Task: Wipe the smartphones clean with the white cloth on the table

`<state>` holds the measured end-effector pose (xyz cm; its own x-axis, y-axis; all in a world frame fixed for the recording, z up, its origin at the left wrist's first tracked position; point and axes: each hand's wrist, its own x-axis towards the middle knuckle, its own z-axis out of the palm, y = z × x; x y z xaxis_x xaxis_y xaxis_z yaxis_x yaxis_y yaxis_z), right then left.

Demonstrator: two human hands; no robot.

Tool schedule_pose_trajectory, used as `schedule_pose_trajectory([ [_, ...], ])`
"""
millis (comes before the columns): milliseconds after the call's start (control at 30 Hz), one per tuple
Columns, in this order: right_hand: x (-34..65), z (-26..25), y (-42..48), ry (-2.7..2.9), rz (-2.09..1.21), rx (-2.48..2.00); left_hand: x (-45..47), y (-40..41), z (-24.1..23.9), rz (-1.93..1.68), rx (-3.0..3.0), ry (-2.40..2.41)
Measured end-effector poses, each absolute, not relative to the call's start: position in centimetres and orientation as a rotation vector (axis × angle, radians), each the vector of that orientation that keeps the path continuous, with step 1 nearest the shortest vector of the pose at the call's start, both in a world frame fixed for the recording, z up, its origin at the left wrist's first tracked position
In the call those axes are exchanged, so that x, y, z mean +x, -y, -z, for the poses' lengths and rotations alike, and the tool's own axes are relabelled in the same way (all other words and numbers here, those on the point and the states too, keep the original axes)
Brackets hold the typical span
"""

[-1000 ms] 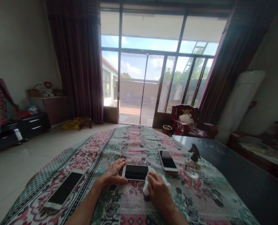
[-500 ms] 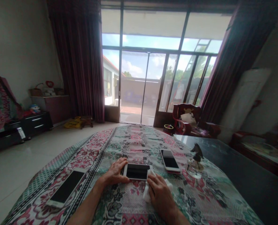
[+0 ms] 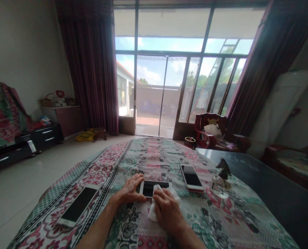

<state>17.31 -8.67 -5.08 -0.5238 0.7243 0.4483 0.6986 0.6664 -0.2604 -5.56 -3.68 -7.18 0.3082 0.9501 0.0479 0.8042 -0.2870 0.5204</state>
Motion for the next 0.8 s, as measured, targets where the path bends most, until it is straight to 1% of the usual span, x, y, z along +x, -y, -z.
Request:
schedule_pose_trajectory([
  [333, 21.1, 5.6, 7.9, 2.166, -0.063, -1.317, -5.7, 3.8, 6.2, -0.496, 2.213, -1.496],
  [467, 21.5, 5.8, 7.5, 2.105, -0.025, -1.363, -5.7, 3.8, 5.8, -0.445, 2.223, -1.478],
  [800, 19.6, 5.5, 7.9, 2.372, -0.031, -1.265, -5.6, 4.3, 4.2, -0.378, 2.211, -1.463],
])
